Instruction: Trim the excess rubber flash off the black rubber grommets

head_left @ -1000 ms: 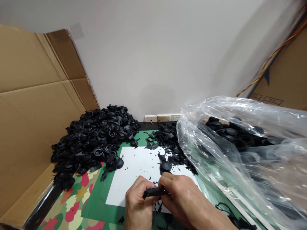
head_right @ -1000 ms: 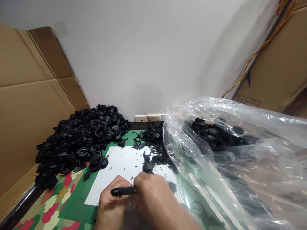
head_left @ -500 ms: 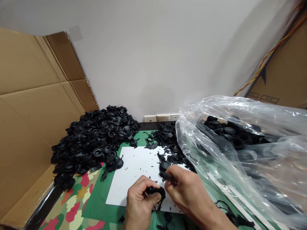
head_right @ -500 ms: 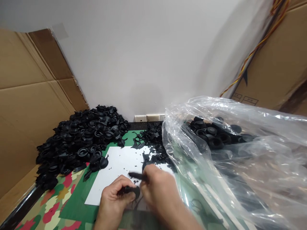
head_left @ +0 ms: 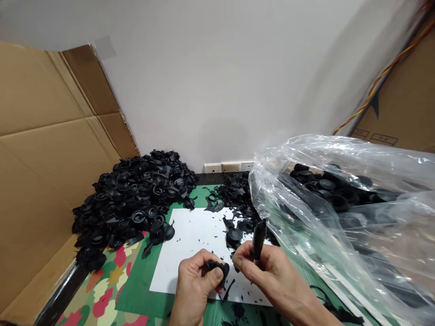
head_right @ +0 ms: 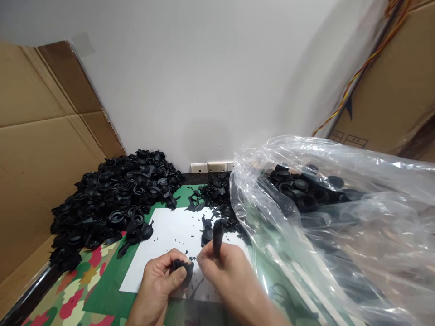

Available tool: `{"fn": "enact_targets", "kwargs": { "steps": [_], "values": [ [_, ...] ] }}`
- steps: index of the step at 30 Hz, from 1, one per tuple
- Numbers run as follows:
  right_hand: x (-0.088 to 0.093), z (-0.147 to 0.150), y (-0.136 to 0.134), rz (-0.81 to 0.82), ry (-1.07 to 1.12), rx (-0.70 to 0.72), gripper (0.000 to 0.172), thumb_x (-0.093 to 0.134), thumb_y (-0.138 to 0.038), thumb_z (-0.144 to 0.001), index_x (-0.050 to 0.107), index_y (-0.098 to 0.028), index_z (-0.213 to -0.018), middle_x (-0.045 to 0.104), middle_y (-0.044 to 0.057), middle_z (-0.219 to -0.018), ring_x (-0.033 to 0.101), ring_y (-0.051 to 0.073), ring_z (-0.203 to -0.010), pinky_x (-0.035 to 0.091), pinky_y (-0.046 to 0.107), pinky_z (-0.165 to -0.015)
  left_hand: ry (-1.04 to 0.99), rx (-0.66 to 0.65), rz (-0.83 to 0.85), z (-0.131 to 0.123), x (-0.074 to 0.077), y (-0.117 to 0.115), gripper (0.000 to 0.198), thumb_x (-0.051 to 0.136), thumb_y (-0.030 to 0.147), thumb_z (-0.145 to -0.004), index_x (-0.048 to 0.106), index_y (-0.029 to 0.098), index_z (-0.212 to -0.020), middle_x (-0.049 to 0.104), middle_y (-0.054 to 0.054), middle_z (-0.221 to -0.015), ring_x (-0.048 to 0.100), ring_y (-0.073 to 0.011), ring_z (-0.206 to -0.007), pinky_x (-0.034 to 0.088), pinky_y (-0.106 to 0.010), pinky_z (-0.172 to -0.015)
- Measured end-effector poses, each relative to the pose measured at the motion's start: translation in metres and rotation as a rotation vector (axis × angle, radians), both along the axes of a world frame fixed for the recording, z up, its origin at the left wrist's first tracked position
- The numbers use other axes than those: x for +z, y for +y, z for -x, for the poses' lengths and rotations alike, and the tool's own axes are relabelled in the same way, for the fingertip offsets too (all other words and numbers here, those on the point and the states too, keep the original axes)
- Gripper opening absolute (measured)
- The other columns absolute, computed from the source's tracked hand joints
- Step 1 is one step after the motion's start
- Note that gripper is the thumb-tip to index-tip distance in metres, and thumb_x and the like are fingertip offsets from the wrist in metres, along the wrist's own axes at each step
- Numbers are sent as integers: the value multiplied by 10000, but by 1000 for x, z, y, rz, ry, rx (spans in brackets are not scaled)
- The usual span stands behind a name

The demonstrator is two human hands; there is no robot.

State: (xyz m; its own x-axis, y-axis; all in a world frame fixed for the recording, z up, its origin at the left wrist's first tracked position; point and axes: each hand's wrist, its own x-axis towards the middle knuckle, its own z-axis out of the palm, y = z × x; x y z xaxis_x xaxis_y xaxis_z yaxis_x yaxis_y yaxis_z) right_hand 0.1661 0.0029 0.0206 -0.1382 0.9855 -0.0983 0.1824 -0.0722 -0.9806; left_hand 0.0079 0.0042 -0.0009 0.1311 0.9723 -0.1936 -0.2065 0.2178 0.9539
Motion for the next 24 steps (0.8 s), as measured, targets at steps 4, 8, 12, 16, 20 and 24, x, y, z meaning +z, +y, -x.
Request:
{"fn": "enact_targets", "kwargs": {
  "steps": [4, 8, 12, 16, 20, 24],
  "values": [
    [3, 4, -1, -6, -66, 58, 200, 465, -300, -754, 576, -158, -668, 465, -20, -592, 405, 129, -562, 326, 236, -527, 36, 4, -51, -1, 1, 0, 237, 797, 341, -602, 685, 135, -636, 511, 33, -527, 440, -95, -483, 347, -195, -451],
    [7, 8, 0, -49, -208, 90, 236, 430, -324, -766, 551, -170, -634, 420, -25, -563, 363, 126, -531, 293, 236, -497, 122, 34, -121, 0, 0, 2, 187, 783, 303, -610, 684, 144, -607, 499, 29, -565, 425, -100, -502, 333, -204, -460],
    [5, 8, 1, -88, -360, 113, 183, 432, -277, -751, 513, -187, -613, 414, -29, -548, 347, 122, -510, 264, 233, -482, 207, 50, -192, 3, -4, 2, 127, 768, 273, -621, 707, 162, -615, 519, 19, -607, 437, -115, -542, 325, -214, -491],
    [6, 8, 1, -190, -547, 119, 165, 455, -189, -737, 487, -195, -575, 513, -11, -542, 417, 124, -494, 242, 228, -477, 294, 83, -312, 3, -9, 0, 121, 741, 270, -663, 701, 172, -604, 534, 11, -616, 459, -138, -585, 330, -225, -530],
    [5, 13, -1, -283, -719, 108, 146, 487, -68, -624, 562, -190, -594, 644, 27, -616, 538, 148, -544, 249, 229, -492, 334, 90, -349, 1, -10, -4, 173, 713, 305, -708, 678, 175, -601, 527, 9, -630, 478, -150, -601, 344, -233, -545],
    [-1, 19, -3, -413, -759, 34, 179, 486, -48, -581, 587, -193, -614, 658, 22, -623, 559, 145, -521, 237, 236, -479, 372, 55, -378, 1, -7, -6, 183, 693, 313, -734, 676, 180, -610, 529, 8, -632, 485, -151, -595, 351, -233, -542]
  ]
}}
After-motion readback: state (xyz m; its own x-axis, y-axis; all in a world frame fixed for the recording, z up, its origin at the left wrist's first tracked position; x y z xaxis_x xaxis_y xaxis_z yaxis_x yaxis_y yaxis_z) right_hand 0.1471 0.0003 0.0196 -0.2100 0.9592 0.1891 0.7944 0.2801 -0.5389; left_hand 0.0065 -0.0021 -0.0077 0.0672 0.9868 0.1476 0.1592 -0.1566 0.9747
